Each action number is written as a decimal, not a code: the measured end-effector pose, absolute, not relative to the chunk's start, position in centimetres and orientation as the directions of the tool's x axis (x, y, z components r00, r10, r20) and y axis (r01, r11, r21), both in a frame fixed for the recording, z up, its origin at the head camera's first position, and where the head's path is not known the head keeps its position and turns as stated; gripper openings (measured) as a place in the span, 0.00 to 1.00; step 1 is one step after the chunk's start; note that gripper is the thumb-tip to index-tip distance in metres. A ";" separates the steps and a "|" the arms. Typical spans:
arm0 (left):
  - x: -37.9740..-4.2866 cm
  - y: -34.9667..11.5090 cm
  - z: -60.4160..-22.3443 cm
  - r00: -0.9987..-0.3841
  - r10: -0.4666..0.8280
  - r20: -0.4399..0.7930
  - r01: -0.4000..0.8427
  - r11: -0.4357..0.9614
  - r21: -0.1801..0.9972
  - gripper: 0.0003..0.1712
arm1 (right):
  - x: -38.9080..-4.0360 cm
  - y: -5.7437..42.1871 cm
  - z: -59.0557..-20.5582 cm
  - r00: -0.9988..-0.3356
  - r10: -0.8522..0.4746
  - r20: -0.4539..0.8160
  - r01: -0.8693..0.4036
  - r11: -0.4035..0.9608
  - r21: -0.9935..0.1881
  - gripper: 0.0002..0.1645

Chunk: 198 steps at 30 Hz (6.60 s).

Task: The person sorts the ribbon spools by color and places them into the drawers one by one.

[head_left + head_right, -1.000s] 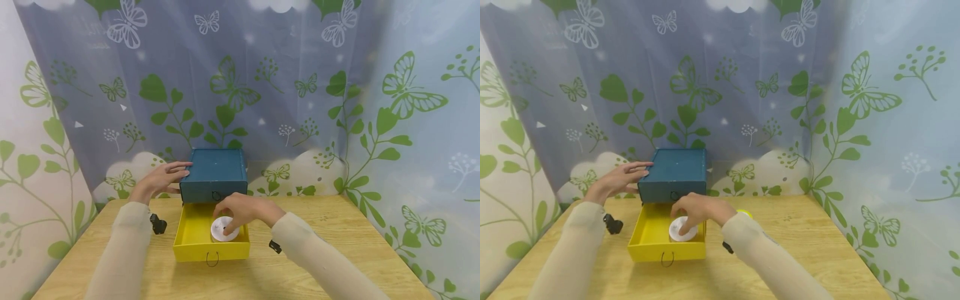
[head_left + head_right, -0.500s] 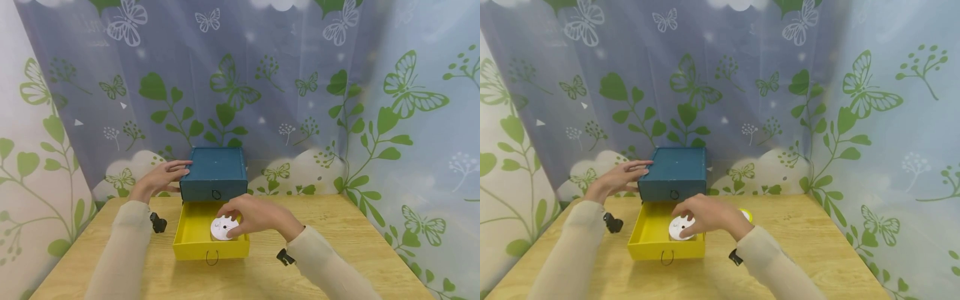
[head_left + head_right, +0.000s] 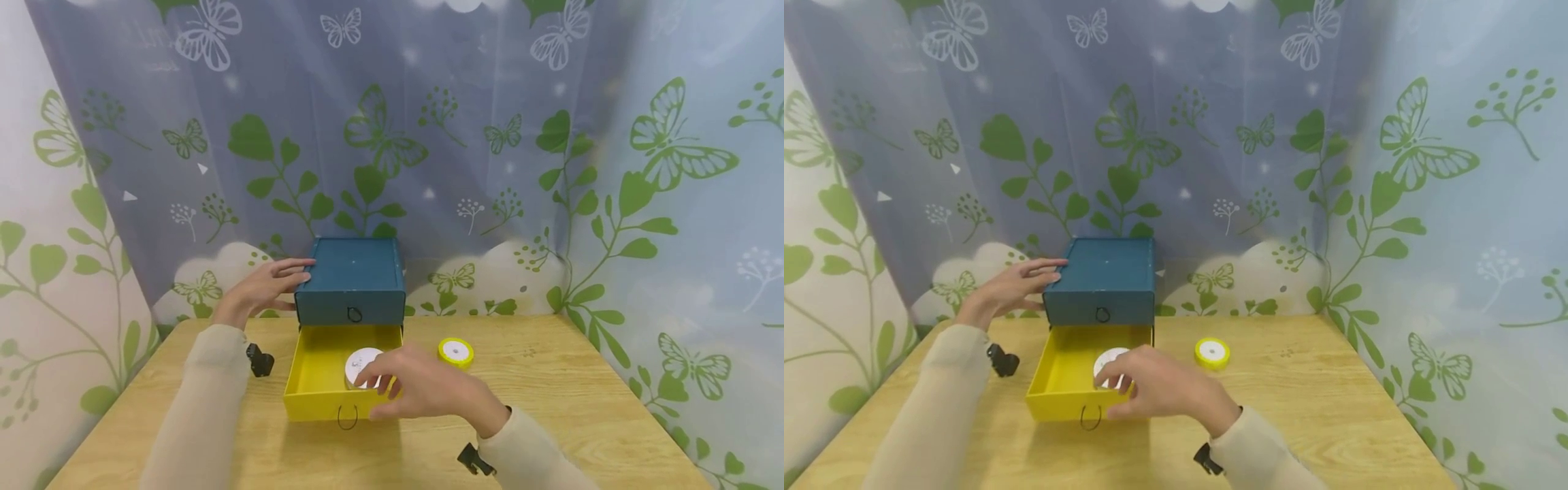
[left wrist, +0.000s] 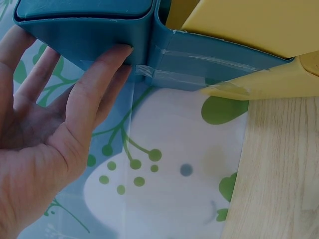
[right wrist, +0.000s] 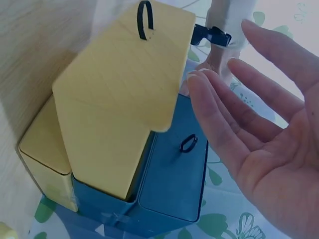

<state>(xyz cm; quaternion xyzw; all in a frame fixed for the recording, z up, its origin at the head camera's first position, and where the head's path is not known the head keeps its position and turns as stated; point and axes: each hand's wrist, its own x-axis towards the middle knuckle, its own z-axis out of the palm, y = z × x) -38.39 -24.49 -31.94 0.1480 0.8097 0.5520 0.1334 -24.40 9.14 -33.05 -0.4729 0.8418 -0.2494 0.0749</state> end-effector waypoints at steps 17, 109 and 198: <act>-38.3 -24.2 -31.9 -0.926 0.373 -0.061 0.084 0.360 0.929 0.36 | -22.8 9.2 -36.3 -0.526 -0.845 0.098 -0.778 0.431 -0.458 0.19; -38.2 -24.2 -31.8 -0.929 0.366 -0.059 0.083 0.361 0.929 0.36 | -23.9 5.5 -42.2 -0.835 -0.377 0.400 -0.538 0.409 -0.737 0.09; -38.3 -24.3 -31.8 -0.923 0.381 -0.051 0.096 0.357 0.929 0.36 | -32.6 4.2 -42.5 -0.926 -0.223 0.306 -0.373 0.410 -0.832 0.11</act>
